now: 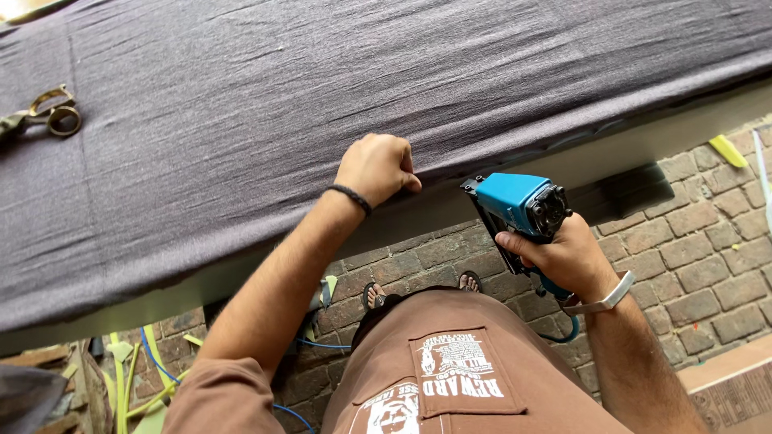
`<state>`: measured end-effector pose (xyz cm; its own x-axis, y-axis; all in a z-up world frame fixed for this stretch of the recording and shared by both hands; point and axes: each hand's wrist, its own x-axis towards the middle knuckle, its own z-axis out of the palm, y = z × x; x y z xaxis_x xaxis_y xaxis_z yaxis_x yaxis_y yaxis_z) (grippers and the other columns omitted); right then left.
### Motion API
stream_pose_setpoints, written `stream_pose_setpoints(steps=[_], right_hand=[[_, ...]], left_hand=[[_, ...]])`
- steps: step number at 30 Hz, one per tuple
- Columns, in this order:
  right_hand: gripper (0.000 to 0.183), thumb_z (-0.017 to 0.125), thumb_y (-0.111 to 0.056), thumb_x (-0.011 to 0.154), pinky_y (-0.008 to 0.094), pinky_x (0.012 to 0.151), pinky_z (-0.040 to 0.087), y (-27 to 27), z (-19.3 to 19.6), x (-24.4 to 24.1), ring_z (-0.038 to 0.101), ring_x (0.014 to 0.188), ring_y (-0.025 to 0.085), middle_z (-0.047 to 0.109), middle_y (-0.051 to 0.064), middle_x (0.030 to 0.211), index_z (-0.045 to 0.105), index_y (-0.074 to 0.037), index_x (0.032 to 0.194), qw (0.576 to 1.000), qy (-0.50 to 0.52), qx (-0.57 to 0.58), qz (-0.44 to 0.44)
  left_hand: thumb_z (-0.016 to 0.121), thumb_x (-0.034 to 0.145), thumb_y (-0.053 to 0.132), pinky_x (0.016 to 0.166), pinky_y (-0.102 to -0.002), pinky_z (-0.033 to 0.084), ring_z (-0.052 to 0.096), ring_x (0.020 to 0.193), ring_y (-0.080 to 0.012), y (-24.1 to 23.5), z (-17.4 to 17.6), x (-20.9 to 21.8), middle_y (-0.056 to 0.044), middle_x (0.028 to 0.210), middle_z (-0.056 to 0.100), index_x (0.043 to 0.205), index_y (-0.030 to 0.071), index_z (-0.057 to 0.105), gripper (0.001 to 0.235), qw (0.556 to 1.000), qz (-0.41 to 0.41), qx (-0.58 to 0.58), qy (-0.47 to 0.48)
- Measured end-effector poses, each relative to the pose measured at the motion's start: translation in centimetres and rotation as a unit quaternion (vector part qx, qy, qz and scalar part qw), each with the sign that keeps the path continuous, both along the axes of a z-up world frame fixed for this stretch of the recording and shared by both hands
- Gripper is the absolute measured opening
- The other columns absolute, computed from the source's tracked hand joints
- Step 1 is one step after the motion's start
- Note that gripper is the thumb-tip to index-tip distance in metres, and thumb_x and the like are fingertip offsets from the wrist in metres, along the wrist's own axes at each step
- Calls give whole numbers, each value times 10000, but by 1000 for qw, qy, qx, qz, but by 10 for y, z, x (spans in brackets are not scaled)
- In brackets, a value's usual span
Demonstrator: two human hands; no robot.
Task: The person staples gray fabric onto a rectangular foam cushion using a pneumatic staple gun. They smooth the fabric, pull it taut, and drive staples along the edges. The person then trims excess fabric with scissors and inspects the finished cushion.
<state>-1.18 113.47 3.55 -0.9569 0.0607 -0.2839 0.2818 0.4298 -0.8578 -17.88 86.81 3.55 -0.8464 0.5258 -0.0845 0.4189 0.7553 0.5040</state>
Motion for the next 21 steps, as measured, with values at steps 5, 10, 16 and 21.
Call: stream_pose_setpoints(steps=[5,10,16,21], right_hand=[[221,832,-222,826,287,471,469,17,-6,-8,598,539,112,654,37,613,742,-23,797,1000,-16,-15,12],[186,825,-208,823,280,470,474,26,-9,-13,599,533,104,656,22,609,748,-40,805,999,-11,-19,46],[192,834,-193,823,305,483,482,31,-6,-19,605,546,121,660,29,630,747,-22,835,996,-20,-43,71],[239,805,-212,800,308,574,575,31,26,-34,674,640,126,715,12,739,740,-73,984,989,2,53,137]], left_hand=[[709,917,23,773,-433,570,720,893,-296,17,3,-6,-135,947,722,962,53,714,54,957,-5,-91,274],[629,897,-9,895,-437,563,714,1045,-333,21,-7,6,-187,1101,732,1081,44,724,214,908,32,-44,415],[624,905,-44,1088,-443,521,702,1184,-260,16,-50,53,-120,1214,748,1123,82,773,293,938,36,67,338],[639,951,-5,1089,-430,522,697,1199,-270,14,-61,65,-132,1236,737,1154,59,761,245,937,37,65,341]])
